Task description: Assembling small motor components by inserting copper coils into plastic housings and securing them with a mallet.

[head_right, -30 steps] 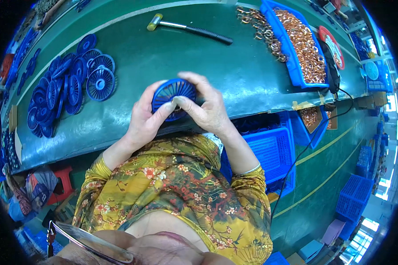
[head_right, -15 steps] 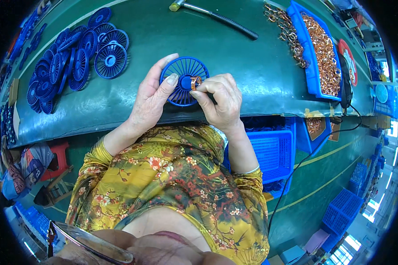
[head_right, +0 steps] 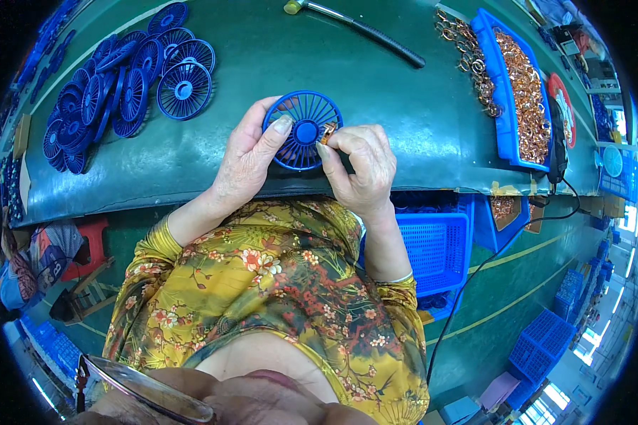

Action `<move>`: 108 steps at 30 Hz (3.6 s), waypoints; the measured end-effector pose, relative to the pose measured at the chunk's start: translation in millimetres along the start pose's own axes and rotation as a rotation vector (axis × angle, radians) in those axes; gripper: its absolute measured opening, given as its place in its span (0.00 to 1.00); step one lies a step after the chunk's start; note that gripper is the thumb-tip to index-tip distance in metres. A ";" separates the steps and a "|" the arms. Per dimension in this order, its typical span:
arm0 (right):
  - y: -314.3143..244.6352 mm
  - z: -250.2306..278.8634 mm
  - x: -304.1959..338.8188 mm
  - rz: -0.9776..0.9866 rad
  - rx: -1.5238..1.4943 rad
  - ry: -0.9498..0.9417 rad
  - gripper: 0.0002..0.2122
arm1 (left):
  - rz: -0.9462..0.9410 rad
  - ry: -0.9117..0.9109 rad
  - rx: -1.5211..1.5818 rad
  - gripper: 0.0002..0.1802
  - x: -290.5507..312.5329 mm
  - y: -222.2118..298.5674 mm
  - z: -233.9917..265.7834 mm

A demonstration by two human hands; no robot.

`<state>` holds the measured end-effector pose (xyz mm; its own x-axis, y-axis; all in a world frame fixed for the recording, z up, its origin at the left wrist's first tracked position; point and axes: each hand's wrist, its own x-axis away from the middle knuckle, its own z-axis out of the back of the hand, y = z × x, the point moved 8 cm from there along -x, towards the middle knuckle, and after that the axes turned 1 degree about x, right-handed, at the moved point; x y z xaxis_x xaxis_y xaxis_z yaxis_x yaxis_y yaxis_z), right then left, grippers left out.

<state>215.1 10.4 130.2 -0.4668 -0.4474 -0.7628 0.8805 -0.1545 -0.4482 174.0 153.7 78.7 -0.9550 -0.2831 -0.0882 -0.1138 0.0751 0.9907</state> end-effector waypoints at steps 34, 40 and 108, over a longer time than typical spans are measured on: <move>36.5 -18.4 32.9 -0.689 -0.599 -0.070 0.06 | -0.030 -0.206 -0.371 0.11 -2.0 0.0 -20.7; 30.9 -10.8 22.8 -0.533 -0.346 -0.055 0.06 | -0.011 -0.150 -0.174 0.21 -1.3 -3.5 -15.6; -7.1 -2.6 -3.2 -0.216 0.241 0.115 0.13 | 0.001 -0.037 0.240 0.22 1.5 -3.3 -18.0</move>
<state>210.1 15.3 134.6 -0.6387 -0.2816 -0.7161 0.7482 -0.4444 -0.4926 177.9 135.8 77.2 -0.9642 -0.2475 -0.0952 -0.1700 0.3014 0.9382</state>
